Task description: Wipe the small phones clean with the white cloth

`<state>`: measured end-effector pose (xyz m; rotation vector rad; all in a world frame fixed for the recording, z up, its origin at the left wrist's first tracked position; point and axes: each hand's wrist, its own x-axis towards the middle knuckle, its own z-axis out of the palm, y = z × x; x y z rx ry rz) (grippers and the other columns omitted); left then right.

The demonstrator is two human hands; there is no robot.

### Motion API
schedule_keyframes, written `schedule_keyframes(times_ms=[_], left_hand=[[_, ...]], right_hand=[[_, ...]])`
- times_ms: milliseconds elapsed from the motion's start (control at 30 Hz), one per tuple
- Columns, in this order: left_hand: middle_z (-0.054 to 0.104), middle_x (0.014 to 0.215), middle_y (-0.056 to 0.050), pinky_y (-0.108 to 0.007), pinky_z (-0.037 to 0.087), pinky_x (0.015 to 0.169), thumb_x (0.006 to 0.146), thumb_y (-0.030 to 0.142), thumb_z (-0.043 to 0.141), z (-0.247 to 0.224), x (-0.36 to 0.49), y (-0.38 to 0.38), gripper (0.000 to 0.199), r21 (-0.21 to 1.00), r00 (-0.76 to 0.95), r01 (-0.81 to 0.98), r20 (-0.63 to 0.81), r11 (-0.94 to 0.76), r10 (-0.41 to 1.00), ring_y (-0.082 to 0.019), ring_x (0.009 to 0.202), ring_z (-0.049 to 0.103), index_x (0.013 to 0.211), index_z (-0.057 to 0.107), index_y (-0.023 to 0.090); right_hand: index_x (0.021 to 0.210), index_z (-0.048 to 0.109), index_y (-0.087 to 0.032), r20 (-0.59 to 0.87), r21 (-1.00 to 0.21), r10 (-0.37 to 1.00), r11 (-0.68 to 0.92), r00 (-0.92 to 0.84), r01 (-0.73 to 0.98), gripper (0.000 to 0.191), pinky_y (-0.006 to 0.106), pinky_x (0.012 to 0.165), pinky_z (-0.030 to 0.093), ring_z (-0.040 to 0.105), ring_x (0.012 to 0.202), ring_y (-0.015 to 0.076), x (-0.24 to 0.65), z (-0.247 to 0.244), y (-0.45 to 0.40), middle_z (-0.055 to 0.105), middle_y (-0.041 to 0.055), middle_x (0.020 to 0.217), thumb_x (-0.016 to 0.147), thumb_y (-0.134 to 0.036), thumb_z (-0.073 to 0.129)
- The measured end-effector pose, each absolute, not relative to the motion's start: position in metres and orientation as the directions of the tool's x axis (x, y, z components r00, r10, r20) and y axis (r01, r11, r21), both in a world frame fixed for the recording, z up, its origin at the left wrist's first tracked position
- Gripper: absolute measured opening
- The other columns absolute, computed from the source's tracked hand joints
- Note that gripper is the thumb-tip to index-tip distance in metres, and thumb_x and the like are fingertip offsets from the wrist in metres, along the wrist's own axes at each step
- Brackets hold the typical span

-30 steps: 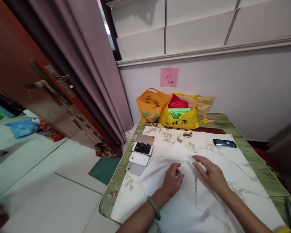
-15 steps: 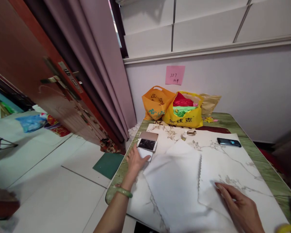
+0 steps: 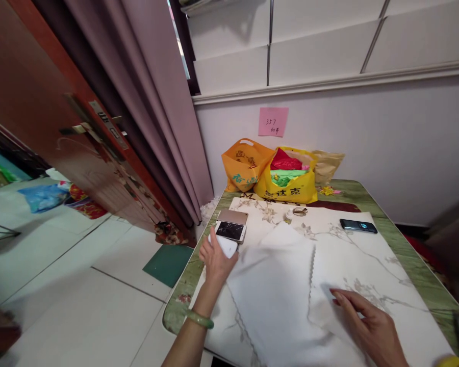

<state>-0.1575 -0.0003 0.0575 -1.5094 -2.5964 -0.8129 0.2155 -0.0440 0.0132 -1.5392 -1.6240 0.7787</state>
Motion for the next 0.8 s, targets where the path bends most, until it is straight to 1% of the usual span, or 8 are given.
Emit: schedule_keyframes(times_ms=[100, 200, 300, 400, 500, 600, 733, 800], left_hand=[[0.028, 0.146, -0.018, -0.050, 0.020, 0.108, 0.062, 0.040, 0.073, 0.083, -0.140, -0.014, 0.101, 0.695, -0.434, 0.712, 0.330, 0.095, 0.838, -0.036, 0.135, 0.025, 0.146, 0.020, 0.019], [0.039, 0.141, -0.016, -0.045, 0.034, 0.099, 0.074, 0.054, 0.062, 0.107, -0.116, -0.020, 0.078, 0.996, -0.218, 0.072, 0.058, -0.043, 0.974, -0.034, 0.125, 0.042, 0.140, 0.035, 0.021], [0.046, 0.138, -0.021, -0.047, 0.042, 0.086, 0.081, 0.071, 0.035, 0.120, -0.093, -0.016, 0.080, 0.788, 0.280, -0.533, -0.178, 0.306, 0.944, -0.040, 0.112, 0.055, 0.140, 0.037, 0.017], [0.047, 0.138, -0.022, -0.054, 0.040, 0.087, 0.081, 0.075, 0.028, 0.120, -0.077, -0.007, 0.084, 0.505, 0.535, -0.686, -0.137, 0.523, 0.834, -0.044, 0.113, 0.055, 0.143, 0.035, 0.019], [0.055, 0.130, -0.023, -0.057, 0.036, 0.094, 0.083, 0.073, 0.031, 0.110, -0.062, 0.002, 0.083, 0.372, 0.532, -0.750, -0.154, 0.547, 0.833, -0.042, 0.115, 0.054, 0.140, 0.039, 0.013], [0.063, 0.119, -0.021, -0.047, 0.041, 0.092, 0.086, 0.067, 0.036, 0.093, -0.043, 0.007, 0.076, 0.335, 0.411, -0.808, -0.269, 0.485, 0.871, -0.034, 0.111, 0.058, 0.133, 0.047, 0.009], [0.069, 0.105, -0.016, -0.036, 0.047, 0.074, 0.087, 0.060, 0.041, 0.079, -0.030, 0.000, 0.065, 0.429, 0.260, -0.804, -0.369, 0.411, 0.892, -0.027, 0.092, 0.063, 0.127, 0.056, 0.012], [0.066, 0.113, -0.016, -0.038, 0.048, 0.073, 0.088, 0.052, 0.043, 0.081, -0.035, -0.008, 0.056, 0.464, 0.317, -0.763, -0.338, 0.450, 0.886, -0.029, 0.097, 0.061, 0.128, 0.056, 0.015]], right_hand=[[0.096, 0.073, -0.023, 0.047, -0.902, 0.998, 0.024, 0.042, 0.431, 0.037, 0.020, 0.054, 0.057, 0.071, 0.079, 0.0218, 0.204, 0.020, -0.041, 0.074, 0.0064, 0.094, 0.079, -0.054, 0.063], [0.109, 0.068, -0.021, 0.027, -0.960, 1.000, 0.030, -0.014, 0.278, 0.042, 0.025, 0.063, 0.059, 0.071, 0.075, 0.0205, 0.176, 0.040, -0.038, 0.073, 0.0080, 0.094, 0.082, -0.053, 0.060], [0.116, 0.064, -0.022, 0.059, -0.962, 0.995, 0.079, -0.086, 0.262, 0.043, 0.025, 0.055, 0.056, 0.068, 0.068, 0.0171, 0.146, 0.063, -0.034, 0.070, 0.0079, 0.098, 0.084, -0.051, 0.059], [0.117, 0.062, -0.023, 0.107, -0.946, 0.991, 0.128, -0.085, 0.299, 0.042, 0.025, 0.055, 0.053, 0.063, 0.063, 0.0148, 0.131, 0.079, -0.029, 0.068, 0.0071, 0.098, 0.084, -0.049, 0.059], [0.111, 0.063, -0.022, 0.017, -0.971, 0.999, 0.028, -0.047, 0.239, 0.041, 0.027, 0.059, 0.053, 0.063, 0.064, 0.0151, 0.129, 0.083, -0.021, 0.068, 0.0052, 0.090, 0.085, -0.053, 0.056], [0.102, 0.064, -0.021, -0.136, -0.986, 0.991, -0.134, -0.007, 0.097, 0.044, 0.026, 0.055, 0.051, 0.063, 0.063, 0.0149, 0.128, 0.077, -0.014, 0.067, 0.0048, 0.086, 0.085, -0.059, 0.052], [0.088, 0.063, -0.019, -0.256, -0.960, 0.967, -0.254, -0.005, -0.120, 0.044, 0.024, 0.052, 0.048, 0.061, 0.059, 0.0143, 0.127, 0.065, -0.006, 0.063, 0.0025, 0.074, 0.078, -0.061, 0.060], [0.085, 0.062, -0.018, -0.268, -0.950, 0.963, -0.267, -0.021, -0.163, 0.043, 0.023, 0.051, 0.045, 0.056, 0.054, 0.0126, 0.131, 0.063, -0.002, 0.059, -0.0003, 0.066, 0.075, -0.060, 0.065]])
